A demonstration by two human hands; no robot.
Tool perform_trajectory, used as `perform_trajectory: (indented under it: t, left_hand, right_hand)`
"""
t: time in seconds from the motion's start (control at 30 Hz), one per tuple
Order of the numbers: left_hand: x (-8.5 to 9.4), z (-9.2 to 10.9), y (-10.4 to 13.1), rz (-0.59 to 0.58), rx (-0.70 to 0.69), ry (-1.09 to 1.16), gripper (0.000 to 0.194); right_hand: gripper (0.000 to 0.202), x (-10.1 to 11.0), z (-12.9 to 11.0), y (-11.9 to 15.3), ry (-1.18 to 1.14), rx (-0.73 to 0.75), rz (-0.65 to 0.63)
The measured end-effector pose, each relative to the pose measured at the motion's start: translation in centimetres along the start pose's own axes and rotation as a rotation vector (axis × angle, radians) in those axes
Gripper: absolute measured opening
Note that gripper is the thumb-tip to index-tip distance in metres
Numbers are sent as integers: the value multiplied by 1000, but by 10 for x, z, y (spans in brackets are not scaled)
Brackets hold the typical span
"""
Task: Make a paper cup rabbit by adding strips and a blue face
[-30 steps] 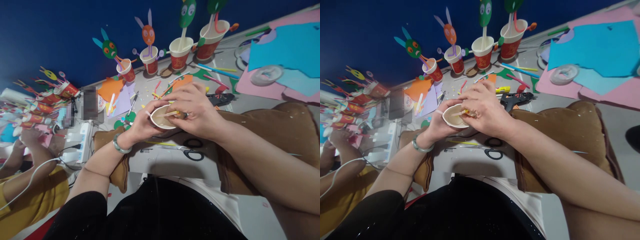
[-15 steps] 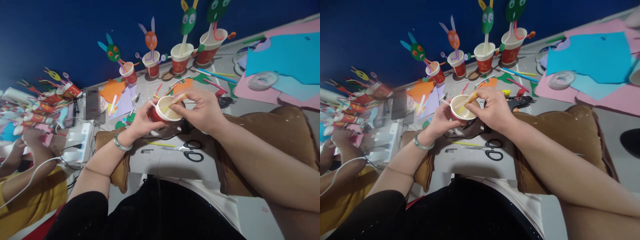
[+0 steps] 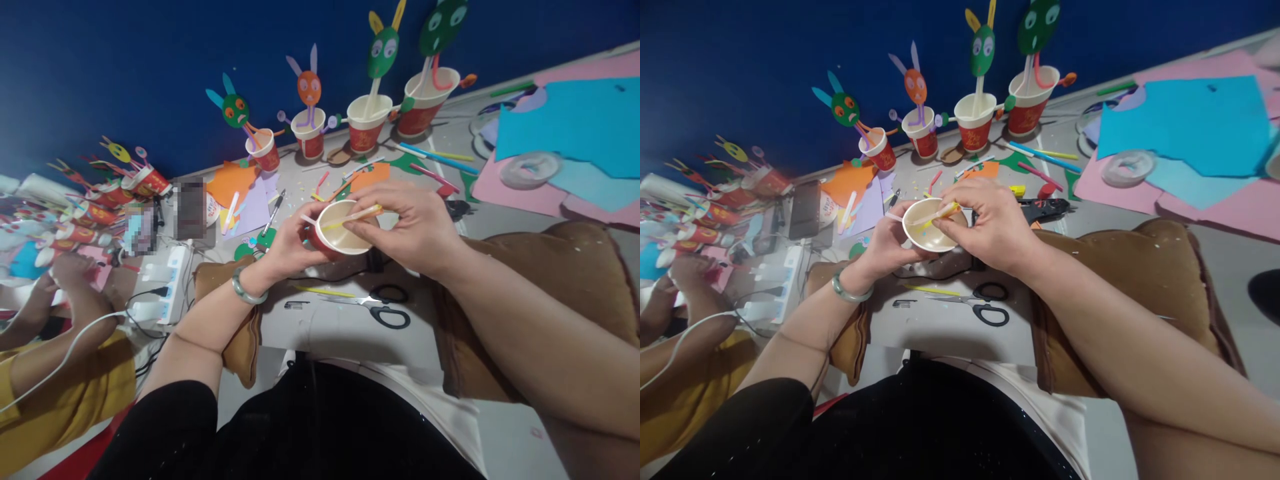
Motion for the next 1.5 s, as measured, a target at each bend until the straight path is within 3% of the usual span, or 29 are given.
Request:
perform_trajectory:
  t: [0.2,0.47,1.03,1.3,1.5]
  left_hand:
    - [11,13,-3,10,-127,-85,78]
    - [11,9,-2,1,-54,-133,82]
    - [9,8,-1,56,-88,-30,74]
    - [9,14,-2,74,-113,-96,74]
    - [7,15,-1,79,-95,-61,71]
  right_hand:
    - [7,4,-15,-1,99,32,-7]
    - [9,3,-16,-2,123,46,-31]
    - [9,3,-11,-2,139,58,-40]
    - [7,0,-14,0,180,156,-53]
    - [12,-4,-12,1,160,110,-105]
Point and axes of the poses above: each hand's wrist, its own y-axis away from the middle knuckle, its own x-axis out of the back of the hand, z = x × y, the point moved 4 cm from there along -y, towards the middle knuckle, and after that the axes turned 1 degree about x, right-handed, at the moved point
